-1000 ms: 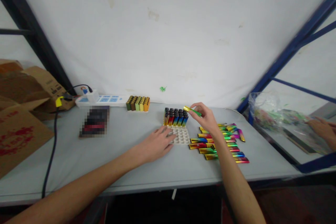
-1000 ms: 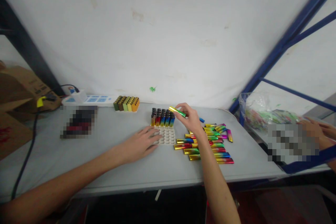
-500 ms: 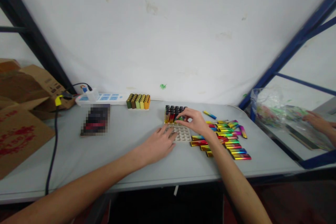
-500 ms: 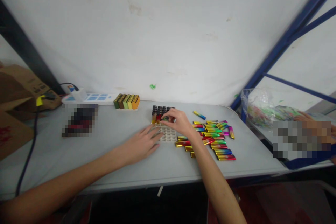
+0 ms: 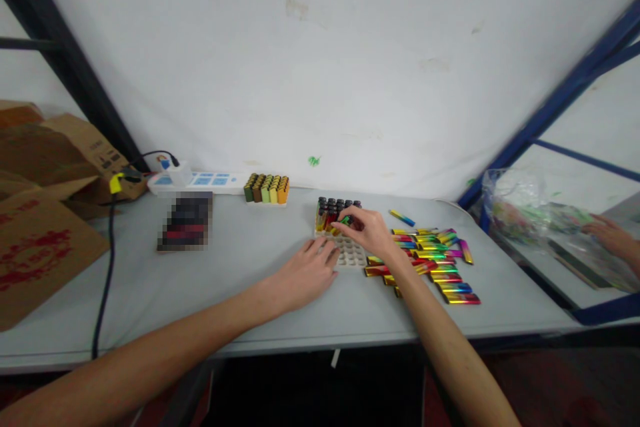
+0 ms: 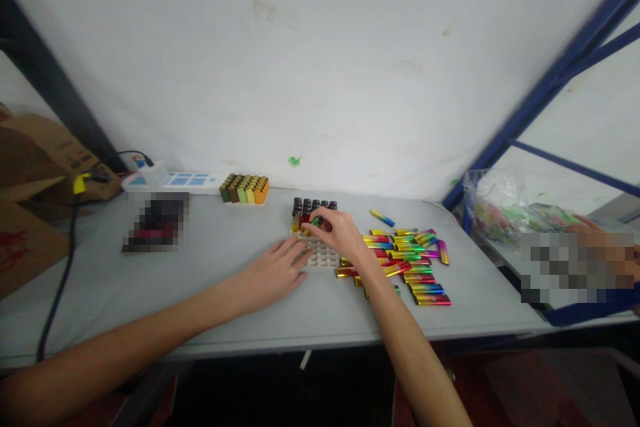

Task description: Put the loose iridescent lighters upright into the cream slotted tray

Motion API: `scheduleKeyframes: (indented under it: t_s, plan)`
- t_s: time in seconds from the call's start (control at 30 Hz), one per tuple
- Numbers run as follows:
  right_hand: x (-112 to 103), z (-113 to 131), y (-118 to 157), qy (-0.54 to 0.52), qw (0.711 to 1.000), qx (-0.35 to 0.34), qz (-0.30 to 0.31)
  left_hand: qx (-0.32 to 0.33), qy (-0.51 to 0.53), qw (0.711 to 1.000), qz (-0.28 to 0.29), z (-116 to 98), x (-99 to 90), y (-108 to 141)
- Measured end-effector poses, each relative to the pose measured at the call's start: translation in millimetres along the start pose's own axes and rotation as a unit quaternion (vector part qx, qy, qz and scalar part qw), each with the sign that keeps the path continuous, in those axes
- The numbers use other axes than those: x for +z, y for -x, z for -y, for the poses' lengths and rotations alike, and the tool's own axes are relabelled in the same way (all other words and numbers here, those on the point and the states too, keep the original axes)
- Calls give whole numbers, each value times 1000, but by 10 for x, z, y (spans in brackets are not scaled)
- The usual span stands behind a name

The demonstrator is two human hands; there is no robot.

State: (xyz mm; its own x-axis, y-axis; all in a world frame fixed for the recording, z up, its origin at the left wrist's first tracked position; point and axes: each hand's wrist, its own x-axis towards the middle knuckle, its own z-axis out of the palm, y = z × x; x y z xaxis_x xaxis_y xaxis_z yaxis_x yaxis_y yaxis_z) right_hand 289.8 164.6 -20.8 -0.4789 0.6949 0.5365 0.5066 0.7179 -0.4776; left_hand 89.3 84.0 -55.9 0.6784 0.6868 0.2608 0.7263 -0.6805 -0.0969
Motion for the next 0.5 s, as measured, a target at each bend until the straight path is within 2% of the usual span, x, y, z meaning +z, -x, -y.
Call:
scheduleKeyframes:
  t_s: [0.1, 0.2, 0.37, 0.5]
  plan:
    - [40, -34, 3, -37, 998, 52, -13, 9, -13, 1000, 2, -33, -64, -3]
    - [71, -61, 20, -108, 989, 96, 12, 38, 3, 999, -4, -79, -125, 5]
    - [98, -62, 45, -174, 978, 95, 62, 91, 34, 995, -18, -132, -147, 22]
    - [148, -84, 39, -134, 986, 80, 54, 97, 28, 995, -14, -128, -128, 17]
